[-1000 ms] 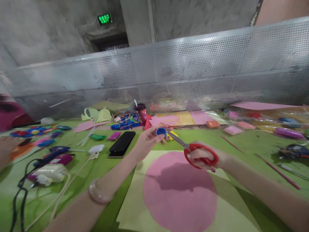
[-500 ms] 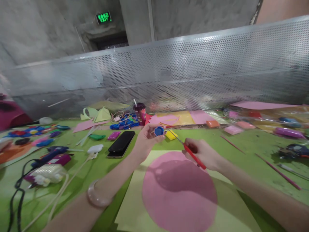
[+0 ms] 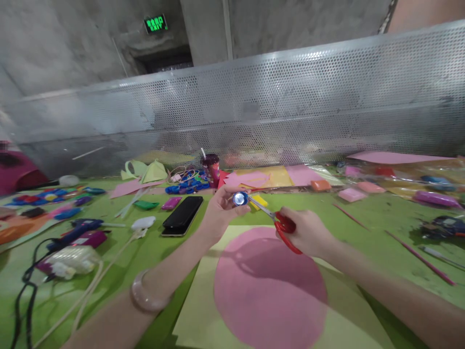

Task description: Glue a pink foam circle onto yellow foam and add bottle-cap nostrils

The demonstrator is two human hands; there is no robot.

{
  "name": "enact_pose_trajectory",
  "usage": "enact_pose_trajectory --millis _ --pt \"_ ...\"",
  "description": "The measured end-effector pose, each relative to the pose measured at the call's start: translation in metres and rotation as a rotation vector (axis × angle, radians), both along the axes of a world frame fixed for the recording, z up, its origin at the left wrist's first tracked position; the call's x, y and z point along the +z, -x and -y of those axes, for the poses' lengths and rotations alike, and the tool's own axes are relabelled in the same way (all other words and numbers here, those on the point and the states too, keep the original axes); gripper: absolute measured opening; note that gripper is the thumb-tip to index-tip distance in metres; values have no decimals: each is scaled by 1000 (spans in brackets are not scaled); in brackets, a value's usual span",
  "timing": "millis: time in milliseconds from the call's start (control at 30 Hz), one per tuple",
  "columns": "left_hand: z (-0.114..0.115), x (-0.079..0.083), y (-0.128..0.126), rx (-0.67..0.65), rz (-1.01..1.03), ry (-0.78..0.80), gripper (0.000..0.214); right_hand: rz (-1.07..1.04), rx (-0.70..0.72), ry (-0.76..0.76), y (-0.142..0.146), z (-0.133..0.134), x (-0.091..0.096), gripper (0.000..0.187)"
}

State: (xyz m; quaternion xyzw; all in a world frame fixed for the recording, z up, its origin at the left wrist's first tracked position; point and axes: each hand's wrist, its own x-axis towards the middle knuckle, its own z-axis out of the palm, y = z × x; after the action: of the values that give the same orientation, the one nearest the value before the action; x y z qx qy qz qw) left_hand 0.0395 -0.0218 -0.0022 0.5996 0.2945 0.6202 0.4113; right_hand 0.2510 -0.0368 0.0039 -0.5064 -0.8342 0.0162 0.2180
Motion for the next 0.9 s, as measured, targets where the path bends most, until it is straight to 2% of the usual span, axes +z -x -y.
enact_pose_trajectory --millis 200,633,900 --pt "-1 -1 0 30 -21 3 38 55 -24 -55 0 -2 -2 12" --pt "-3 -4 -1 8 32 8 36 148 -53 -228 0 -4 -6 22" --pt "-2 -1 -1 -14 58 27 38 63 -90 -201 -5 -6 -3 16"
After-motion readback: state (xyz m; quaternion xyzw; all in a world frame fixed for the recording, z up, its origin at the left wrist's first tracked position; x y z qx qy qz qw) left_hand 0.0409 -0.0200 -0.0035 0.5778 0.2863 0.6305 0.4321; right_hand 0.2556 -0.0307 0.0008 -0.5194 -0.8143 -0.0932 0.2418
